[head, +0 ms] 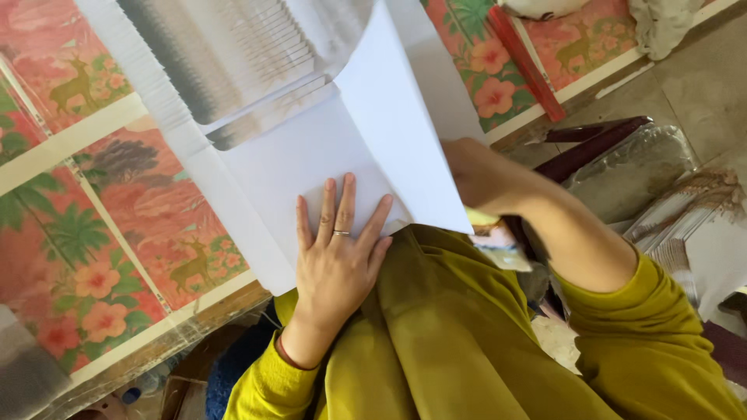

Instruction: The person applies glue to the spine of a stack of paper using a brush. They then fold the paper over to adhere the pages together. This process is repeated for multiple sheets.

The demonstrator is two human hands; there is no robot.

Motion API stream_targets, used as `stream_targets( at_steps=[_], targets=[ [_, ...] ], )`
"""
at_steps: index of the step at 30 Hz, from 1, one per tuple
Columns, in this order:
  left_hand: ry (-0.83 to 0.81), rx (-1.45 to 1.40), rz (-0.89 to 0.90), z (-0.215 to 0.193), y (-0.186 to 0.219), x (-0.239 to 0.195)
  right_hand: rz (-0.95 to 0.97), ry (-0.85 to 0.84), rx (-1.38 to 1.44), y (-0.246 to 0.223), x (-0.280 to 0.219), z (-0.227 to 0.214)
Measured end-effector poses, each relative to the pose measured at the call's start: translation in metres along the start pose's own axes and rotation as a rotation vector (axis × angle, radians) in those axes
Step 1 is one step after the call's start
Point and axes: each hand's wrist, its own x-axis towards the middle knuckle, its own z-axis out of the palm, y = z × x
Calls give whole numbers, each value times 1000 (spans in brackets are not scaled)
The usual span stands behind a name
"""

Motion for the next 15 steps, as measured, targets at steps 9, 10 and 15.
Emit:
stream_targets(
  at_steps=[9, 10, 15],
  targets=[
    [352, -1045, -542, -25, -33, -6, -38, 136, -631, -3, 17, 62],
    [456, -1017, -545, -24, -41, -11, -54, 133, -685, -2, 18, 63],
    [390, -839, -349, 2, 0, -4, 95, 55, -650, -16, 16, 44]
  ],
)
